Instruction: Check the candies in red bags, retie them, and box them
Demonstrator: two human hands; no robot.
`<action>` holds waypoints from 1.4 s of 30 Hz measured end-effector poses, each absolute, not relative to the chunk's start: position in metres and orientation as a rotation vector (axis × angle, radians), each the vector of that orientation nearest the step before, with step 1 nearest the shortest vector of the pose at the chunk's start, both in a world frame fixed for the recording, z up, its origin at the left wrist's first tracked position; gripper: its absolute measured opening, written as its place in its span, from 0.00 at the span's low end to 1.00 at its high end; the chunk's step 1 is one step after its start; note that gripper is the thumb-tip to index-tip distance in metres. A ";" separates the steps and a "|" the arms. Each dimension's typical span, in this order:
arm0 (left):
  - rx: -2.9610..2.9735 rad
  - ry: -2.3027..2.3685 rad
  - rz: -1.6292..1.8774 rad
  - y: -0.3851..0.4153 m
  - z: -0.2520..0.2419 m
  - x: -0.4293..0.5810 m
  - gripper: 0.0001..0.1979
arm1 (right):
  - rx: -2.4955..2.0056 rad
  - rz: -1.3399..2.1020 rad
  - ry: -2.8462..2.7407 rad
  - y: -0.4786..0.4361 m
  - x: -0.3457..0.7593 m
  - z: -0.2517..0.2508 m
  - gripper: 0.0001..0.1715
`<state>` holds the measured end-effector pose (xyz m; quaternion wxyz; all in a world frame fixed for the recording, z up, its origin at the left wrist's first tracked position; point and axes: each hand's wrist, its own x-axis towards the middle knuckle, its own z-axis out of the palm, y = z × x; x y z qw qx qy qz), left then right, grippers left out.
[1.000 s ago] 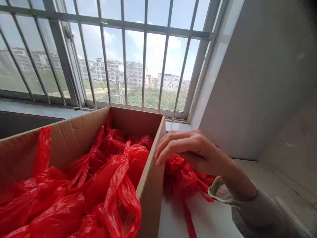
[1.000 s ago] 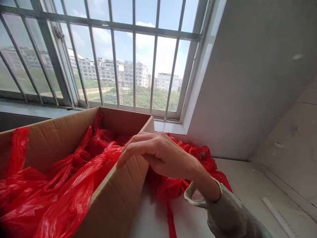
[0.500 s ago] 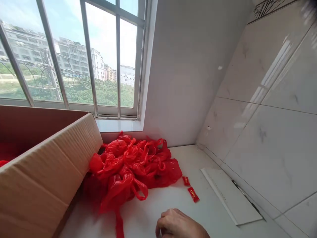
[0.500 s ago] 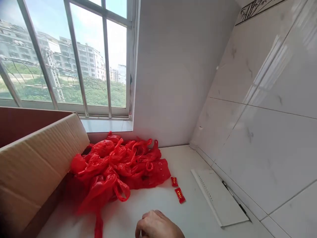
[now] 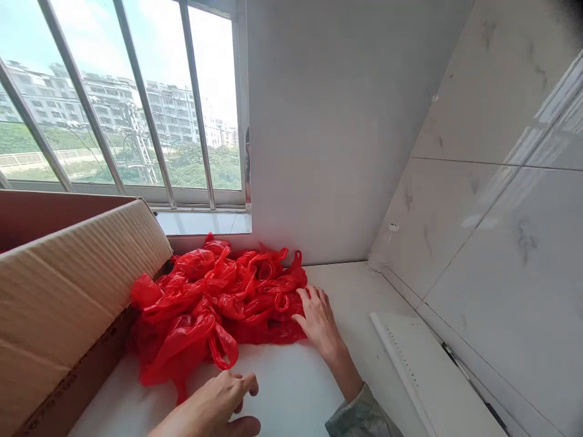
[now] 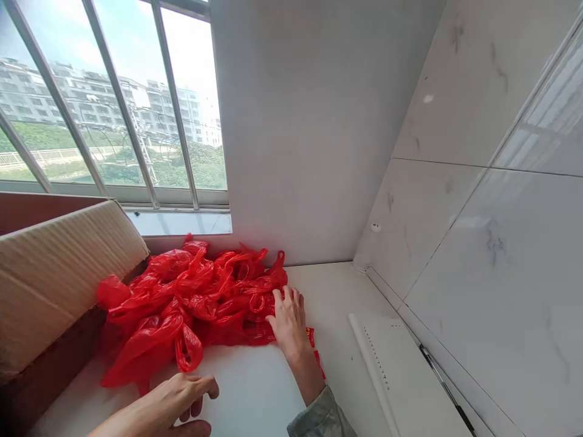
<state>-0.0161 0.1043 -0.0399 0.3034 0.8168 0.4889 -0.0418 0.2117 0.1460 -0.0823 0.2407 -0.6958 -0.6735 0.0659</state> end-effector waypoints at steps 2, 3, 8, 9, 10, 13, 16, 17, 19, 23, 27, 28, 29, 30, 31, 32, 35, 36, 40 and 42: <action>2.177 1.271 -0.002 0.114 -0.056 -0.023 0.16 | -1.901 0.246 -1.863 0.148 0.212 -0.088 0.17; 2.190 1.250 0.076 0.119 -0.066 -0.027 0.17 | -1.874 0.292 -1.898 0.146 0.212 -0.089 0.16; 2.332 1.235 0.528 0.137 -0.099 -0.041 0.27 | -1.499 0.574 -2.108 0.126 0.214 -0.066 0.08; 2.362 1.237 0.600 0.137 -0.096 -0.040 0.27 | -1.417 0.633 -2.103 0.122 0.215 -0.060 0.08; 2.384 1.233 0.661 0.136 -0.090 -0.039 0.26 | -1.353 0.683 -2.083 0.118 0.217 -0.053 0.08; 2.394 1.210 0.746 0.131 -0.060 -0.035 0.21 | -1.274 0.771 -2.018 0.109 0.222 -0.038 0.08; 2.445 1.134 0.832 0.129 -0.036 -0.033 0.13 | -1.220 0.813 -2.017 0.102 0.227 -0.028 0.07; 2.473 1.108 0.869 0.129 -0.031 -0.033 0.12 | -1.190 0.820 -2.019 0.100 0.228 -0.025 0.06; 2.524 1.062 0.939 0.128 -0.028 -0.034 0.12 | -1.131 0.815 -2.017 0.096 0.228 -0.021 0.05; 2.546 1.009 0.882 0.123 -0.032 -0.034 0.22 | -1.038 0.808 -1.997 0.096 0.218 -0.021 0.05; 2.431 1.018 0.605 0.122 -0.037 -0.034 0.23 | -1.079 0.832 -2.051 0.098 0.210 -0.028 0.08; 2.396 1.050 0.561 0.124 -0.038 -0.035 0.20 | -1.137 0.833 -2.084 0.098 0.210 -0.029 0.11; 2.367 1.082 0.526 0.126 -0.039 -0.035 0.16 | -1.214 0.839 -2.120 0.097 0.212 -0.030 0.11; 2.347 1.105 0.501 0.128 -0.040 -0.035 0.13 | -1.299 0.851 -2.151 0.096 0.213 -0.029 0.10; 2.338 1.117 0.485 0.130 -0.040 -0.035 0.11 | -1.376 0.857 -2.173 0.094 0.215 -0.028 0.10; 2.339 1.116 0.477 0.132 -0.041 -0.033 0.10 | -1.433 0.853 -2.182 0.092 0.216 -0.026 0.12; 2.380 1.082 0.497 0.132 -0.043 -0.023 0.06 | -1.468 0.737 -2.129 0.086 0.212 -0.019 0.25; 2.397 1.066 0.510 0.131 -0.044 -0.019 0.04 | -1.464 0.676 -2.114 0.085 0.208 -0.018 0.24; 2.420 1.077 0.545 0.124 -0.044 -0.007 0.04 | -1.506 0.573 -2.140 0.084 0.194 -0.020 0.05; 2.402 1.121 0.566 0.121 -0.041 -0.008 0.05 | -1.503 0.586 -2.121 0.085 0.190 -0.025 0.07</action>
